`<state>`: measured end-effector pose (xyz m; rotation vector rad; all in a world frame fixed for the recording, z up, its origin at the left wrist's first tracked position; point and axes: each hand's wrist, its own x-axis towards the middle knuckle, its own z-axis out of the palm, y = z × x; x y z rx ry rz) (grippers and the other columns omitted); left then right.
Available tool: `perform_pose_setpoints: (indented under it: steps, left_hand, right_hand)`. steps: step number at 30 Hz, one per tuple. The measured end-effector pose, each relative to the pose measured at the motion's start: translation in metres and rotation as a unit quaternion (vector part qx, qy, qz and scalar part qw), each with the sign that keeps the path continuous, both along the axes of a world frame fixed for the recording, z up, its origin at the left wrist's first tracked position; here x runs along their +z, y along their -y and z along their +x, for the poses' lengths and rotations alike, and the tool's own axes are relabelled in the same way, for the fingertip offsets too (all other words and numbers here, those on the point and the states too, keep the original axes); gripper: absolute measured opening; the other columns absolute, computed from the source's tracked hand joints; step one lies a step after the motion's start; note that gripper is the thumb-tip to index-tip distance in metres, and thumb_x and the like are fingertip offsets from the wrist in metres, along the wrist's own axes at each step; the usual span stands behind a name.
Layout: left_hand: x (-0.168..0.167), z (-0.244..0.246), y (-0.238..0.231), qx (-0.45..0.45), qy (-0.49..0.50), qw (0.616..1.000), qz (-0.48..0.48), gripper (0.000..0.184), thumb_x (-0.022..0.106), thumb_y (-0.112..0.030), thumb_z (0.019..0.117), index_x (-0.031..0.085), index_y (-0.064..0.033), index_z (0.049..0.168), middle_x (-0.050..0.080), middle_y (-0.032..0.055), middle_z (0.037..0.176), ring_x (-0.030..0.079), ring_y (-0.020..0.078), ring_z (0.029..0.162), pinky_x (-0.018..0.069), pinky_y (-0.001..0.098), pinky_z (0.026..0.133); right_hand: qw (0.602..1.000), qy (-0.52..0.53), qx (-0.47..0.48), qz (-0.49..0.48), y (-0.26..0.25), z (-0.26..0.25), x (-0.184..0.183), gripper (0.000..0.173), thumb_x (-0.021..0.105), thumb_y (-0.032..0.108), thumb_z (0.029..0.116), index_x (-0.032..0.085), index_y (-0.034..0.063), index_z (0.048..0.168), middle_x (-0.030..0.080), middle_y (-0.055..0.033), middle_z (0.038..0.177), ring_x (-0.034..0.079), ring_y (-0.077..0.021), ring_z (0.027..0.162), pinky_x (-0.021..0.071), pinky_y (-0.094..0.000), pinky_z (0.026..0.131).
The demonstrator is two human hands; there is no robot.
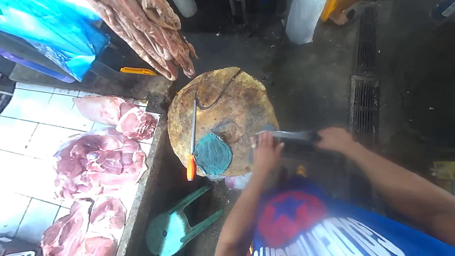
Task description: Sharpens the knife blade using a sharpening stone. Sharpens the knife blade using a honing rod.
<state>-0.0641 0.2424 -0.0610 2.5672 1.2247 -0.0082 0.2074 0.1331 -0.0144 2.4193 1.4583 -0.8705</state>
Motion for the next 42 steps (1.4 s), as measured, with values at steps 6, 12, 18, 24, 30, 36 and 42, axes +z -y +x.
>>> perform_pose_setpoints:
  steps: [6,12,18,24,30,36,42]
  left_hand:
    - [0.015,-0.156,-0.004,0.135,-0.08,0.985,-0.067,0.089,0.03,-0.072,0.1007,0.033,-0.0055,0.16,0.03,0.0157,0.167,0.019,0.0312,0.158,0.0057,0.0638,0.126]
    - [0.022,-0.014,0.017,0.018,-0.011,0.999,-0.043,0.08,0.04,-0.064,0.1021,0.037,-0.0073,0.158,0.033,0.0147,0.166,0.02,0.0321,0.158,0.0065,0.063,0.126]
    - [0.004,-0.044,-0.01,0.032,-0.012,0.999,-0.015,0.083,0.034,-0.071,0.1006,0.039,-0.0118,0.158,0.037,0.0098,0.165,0.025,0.0283,0.156,0.0113,0.0631,0.127]
    - [0.026,-0.152,-0.004,0.125,-0.084,0.985,-0.087,0.088,0.031,-0.071,0.101,0.034,-0.0041,0.159,0.031,0.018,0.166,0.02,0.0338,0.158,0.0062,0.0643,0.126]
    - [0.013,0.014,0.017,-0.041,-0.005,0.998,-0.036,0.08,0.039,-0.067,0.1014,0.037,-0.0122,0.16,0.032,0.0094,0.168,0.018,0.0285,0.159,0.004,0.0643,0.126]
    - [0.009,-0.046,0.018,-0.01,-0.015,0.998,-0.061,0.082,0.03,-0.069,0.1025,0.033,-0.0126,0.161,0.028,0.0072,0.169,0.015,0.0246,0.16,0.0041,0.0613,0.128]
    - [0.016,-0.015,0.015,-0.084,-0.042,0.994,-0.06,0.085,0.029,-0.07,0.1019,0.032,-0.0098,0.161,0.027,0.0111,0.169,0.012,0.0286,0.16,-0.0018,0.0646,0.126]
  right_hand:
    - [0.987,-0.125,0.102,0.008,-0.054,-0.148,-0.006,0.028,0.071,0.038,0.0889,0.073,0.0117,0.099,0.073,-0.0152,0.098,0.071,-0.0392,0.096,0.0546,-0.0666,0.079]
    - [0.997,-0.063,0.042,0.006,0.006,-0.006,0.001,0.028,0.072,0.036,0.0924,0.073,0.01,0.104,0.074,-0.0188,0.1,0.07,-0.0426,0.1,0.053,-0.0703,0.081]
    - [0.999,-0.036,0.026,0.009,-0.023,-0.037,-0.009,0.035,0.074,0.048,0.0832,0.074,0.0154,0.093,0.074,-0.0131,0.094,0.071,-0.0378,0.092,0.0545,-0.0683,0.075]
    - [0.983,-0.14,0.117,0.003,-0.053,-0.138,-0.003,0.027,0.072,0.036,0.0894,0.073,0.0113,0.101,0.073,-0.0154,0.101,0.07,-0.0389,0.099,0.0542,-0.067,0.082]
    - [0.998,-0.046,-0.03,0.012,0.053,0.002,-0.002,0.036,0.068,0.041,0.0947,0.072,0.0089,0.11,0.073,-0.0224,0.106,0.068,-0.0456,0.106,0.0513,-0.0716,0.086]
    - [0.996,-0.084,-0.006,-0.013,0.04,-0.059,0.01,0.043,0.065,0.043,0.0952,0.07,0.0044,0.114,0.071,-0.0244,0.111,0.067,-0.0468,0.109,0.0505,-0.0714,0.089]
    - [0.993,-0.075,-0.094,-0.008,0.079,-0.053,0.0,0.049,0.063,0.048,0.0961,0.068,0.0045,0.117,0.071,-0.0233,0.113,0.067,-0.045,0.11,0.0518,-0.0693,0.089]
